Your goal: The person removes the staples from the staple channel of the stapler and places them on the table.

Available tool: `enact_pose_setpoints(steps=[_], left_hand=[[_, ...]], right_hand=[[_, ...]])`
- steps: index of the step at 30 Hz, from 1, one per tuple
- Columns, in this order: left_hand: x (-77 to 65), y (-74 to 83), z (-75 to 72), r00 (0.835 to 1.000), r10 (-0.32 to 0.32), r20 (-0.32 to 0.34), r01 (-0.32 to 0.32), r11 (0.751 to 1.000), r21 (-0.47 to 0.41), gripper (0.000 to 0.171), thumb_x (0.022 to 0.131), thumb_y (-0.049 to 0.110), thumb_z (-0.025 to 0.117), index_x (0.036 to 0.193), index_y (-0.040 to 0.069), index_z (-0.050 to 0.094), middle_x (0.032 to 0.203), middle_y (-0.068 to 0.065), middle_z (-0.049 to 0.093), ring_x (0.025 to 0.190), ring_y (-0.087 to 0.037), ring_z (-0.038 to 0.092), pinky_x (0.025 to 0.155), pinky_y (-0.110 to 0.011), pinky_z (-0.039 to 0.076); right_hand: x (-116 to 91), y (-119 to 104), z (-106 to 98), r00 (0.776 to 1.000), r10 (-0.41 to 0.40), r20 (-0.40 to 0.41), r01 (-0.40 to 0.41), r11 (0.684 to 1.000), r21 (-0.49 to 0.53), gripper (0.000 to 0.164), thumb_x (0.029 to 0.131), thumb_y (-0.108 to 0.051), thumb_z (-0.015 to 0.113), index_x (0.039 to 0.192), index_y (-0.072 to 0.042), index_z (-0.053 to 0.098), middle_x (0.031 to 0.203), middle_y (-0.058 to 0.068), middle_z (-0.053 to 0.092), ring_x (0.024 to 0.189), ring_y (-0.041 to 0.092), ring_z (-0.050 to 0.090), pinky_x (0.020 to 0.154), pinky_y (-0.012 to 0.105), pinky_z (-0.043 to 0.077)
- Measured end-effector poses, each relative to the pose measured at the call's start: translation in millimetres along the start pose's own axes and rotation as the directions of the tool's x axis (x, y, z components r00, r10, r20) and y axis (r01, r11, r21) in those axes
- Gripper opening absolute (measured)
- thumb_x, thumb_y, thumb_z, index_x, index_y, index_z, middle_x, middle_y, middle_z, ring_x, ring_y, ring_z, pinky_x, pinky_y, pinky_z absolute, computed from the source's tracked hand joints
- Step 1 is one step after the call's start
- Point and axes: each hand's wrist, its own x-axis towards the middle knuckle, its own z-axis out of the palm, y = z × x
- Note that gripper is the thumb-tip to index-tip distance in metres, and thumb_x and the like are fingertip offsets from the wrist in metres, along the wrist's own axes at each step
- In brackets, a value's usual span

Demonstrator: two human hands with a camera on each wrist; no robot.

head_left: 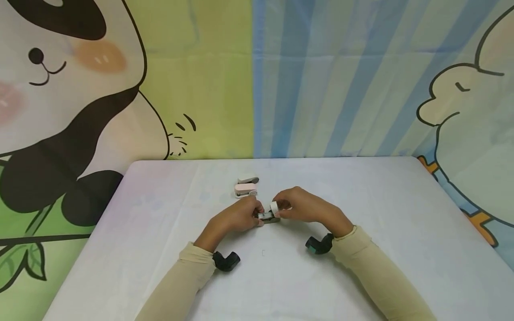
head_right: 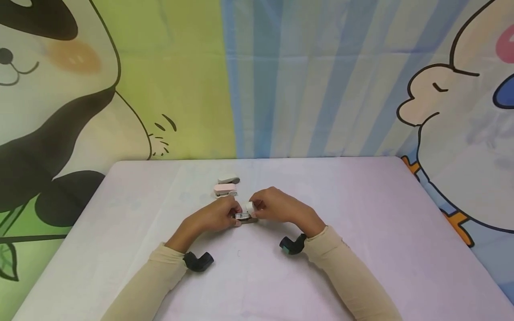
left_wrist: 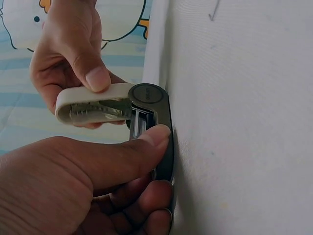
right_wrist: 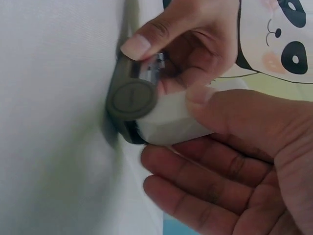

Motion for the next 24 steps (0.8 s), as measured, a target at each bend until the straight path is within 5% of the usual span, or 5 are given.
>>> enact_pose_setpoints(steps=[7,18,24], left_hand=[[0.8,-2.9,1.7,1.000,0.002,0.000,-0.002,1.000,-0.007,0.017,0.084,0.010,0.078,0.096,0.005,0.067,0.084,0.003,0.059,0.078,-0.011,0.053,0.074,-0.031,0.046],[0.3,-9.4,0.7,1.000,0.006,-0.024,-0.008,0.996,-0.085,0.022,0.082,0.008,0.079,0.100,0.002,0.067,0.085,0.000,0.060,0.078,-0.012,0.055,0.075,-0.031,0.046],[0.7,-9.4,0.0,1.000,0.000,-0.013,-0.001,0.997,-0.071,0.023,0.083,0.010,0.078,0.101,0.002,0.066,0.086,0.000,0.060,0.080,-0.013,0.055,0.076,-0.032,0.046]], right_hand=[[-5.4,6.1,-8.9,0.992,0.116,0.042,-0.115,0.992,-0.044,0.019,0.083,-0.004,0.070,0.101,-0.010,0.069,0.085,-0.008,0.064,0.064,0.008,0.049,0.058,0.026,0.043],[-4.1,-5.1,-12.9,0.976,0.207,0.073,-0.190,0.964,-0.187,0.021,0.084,-0.009,0.075,0.104,-0.009,0.071,0.099,-0.003,0.067,0.087,0.014,0.058,0.079,0.035,0.047],[-7.2,-19.6,-17.3,0.981,0.195,-0.005,-0.188,0.941,-0.280,0.046,0.085,-0.021,0.077,0.127,-0.009,0.063,0.120,0.005,0.063,0.107,0.022,0.059,0.091,0.041,0.046]])
